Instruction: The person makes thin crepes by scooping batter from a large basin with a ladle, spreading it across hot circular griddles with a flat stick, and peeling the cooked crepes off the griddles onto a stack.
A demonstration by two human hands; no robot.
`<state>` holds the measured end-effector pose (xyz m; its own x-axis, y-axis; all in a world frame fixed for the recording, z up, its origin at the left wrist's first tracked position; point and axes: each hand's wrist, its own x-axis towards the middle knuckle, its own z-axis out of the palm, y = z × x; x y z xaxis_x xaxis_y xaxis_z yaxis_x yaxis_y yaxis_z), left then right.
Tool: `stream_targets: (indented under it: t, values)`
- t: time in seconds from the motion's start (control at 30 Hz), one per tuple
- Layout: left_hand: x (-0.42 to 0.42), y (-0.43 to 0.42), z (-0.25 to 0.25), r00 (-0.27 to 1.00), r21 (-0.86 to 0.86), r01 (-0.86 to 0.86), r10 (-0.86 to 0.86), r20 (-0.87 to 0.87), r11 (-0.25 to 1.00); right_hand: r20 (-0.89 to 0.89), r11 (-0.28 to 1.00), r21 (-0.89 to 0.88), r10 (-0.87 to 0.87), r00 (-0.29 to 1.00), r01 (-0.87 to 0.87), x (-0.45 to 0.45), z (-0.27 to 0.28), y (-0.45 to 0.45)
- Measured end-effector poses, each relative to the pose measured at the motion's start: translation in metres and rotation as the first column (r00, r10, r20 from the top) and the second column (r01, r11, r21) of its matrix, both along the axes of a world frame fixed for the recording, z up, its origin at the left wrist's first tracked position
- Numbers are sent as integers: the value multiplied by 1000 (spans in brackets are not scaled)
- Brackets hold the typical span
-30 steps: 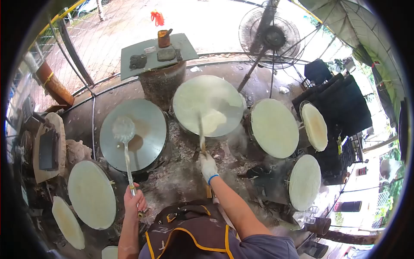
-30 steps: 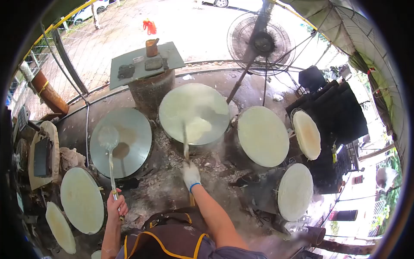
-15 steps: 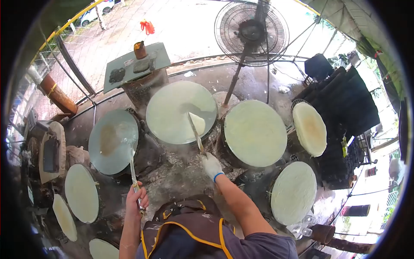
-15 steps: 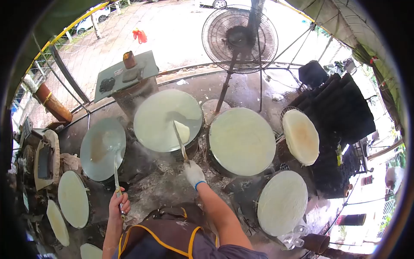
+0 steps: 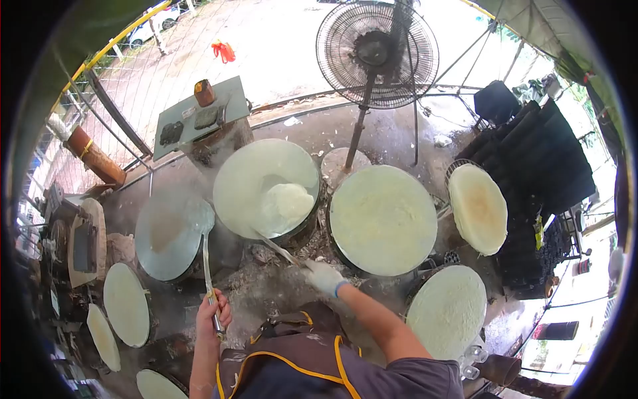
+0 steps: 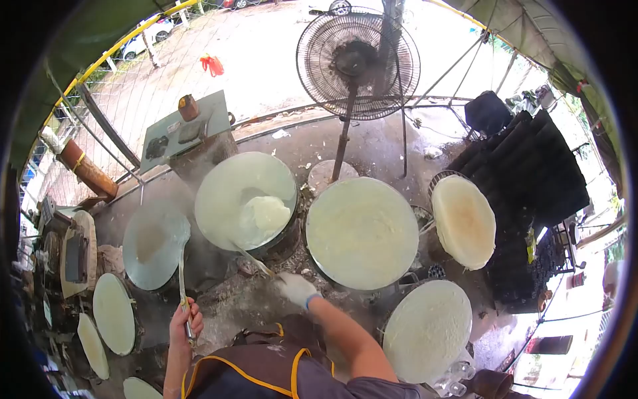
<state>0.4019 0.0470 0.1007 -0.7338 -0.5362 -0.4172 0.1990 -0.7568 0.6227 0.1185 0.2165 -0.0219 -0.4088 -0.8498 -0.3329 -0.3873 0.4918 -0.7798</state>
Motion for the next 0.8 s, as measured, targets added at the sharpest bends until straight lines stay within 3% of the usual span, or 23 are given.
stream_targets:
  t: [0.1,0.13,0.17,0.23,0.27,0.37,0.4,0.43,0.5,0.6,0.7,0.73,0.8]
  values:
    - [-3,-12,-1,1000,25,-3,4,-19,1000,-29,921,82,-380,924,382,6,-27,0]
    - [-3,-15,-2,1000,28,4,-3,-22,1000,-75,891,30,-450,890,453,-10,-15,-13]
    - [-3,-18,-4,1000,32,12,-11,-26,999,-183,881,-88,-472,862,464,-32,-59,-34]
    - [0,-30,-9,997,45,51,-49,-56,998,-244,799,-68,-595,766,598,-62,-26,-78]
    - [3,-38,-11,995,49,71,-68,-70,996,-122,783,-8,-619,776,622,-71,8,-91]
    - [11,-56,-19,993,49,108,-106,-55,993,-190,804,-171,-594,782,569,-58,-27,-105]
    - [13,-62,-22,991,55,126,-123,-57,990,2,848,-96,-524,852,522,-39,3,-96]
    - [16,-69,-25,990,63,136,-133,-51,989,28,872,-78,-482,876,483,-24,7,-91]
    - [22,-83,-31,988,80,153,-151,-37,985,195,831,-211,-481,855,515,9,12,-72]
    - [25,-98,-35,982,97,186,-186,-11,978,581,390,-89,-727,366,916,28,-31,-86]
    - [22,-107,-34,981,127,185,-192,42,975,650,387,-71,-681,337,920,24,-26,-123]
    - [19,-110,-34,979,129,194,-201,41,972,636,492,-15,-668,388,871,16,-8,-128]
    - [15,-112,-34,974,141,214,-222,45,967,507,573,-87,-678,532,815,-4,-2,-119]
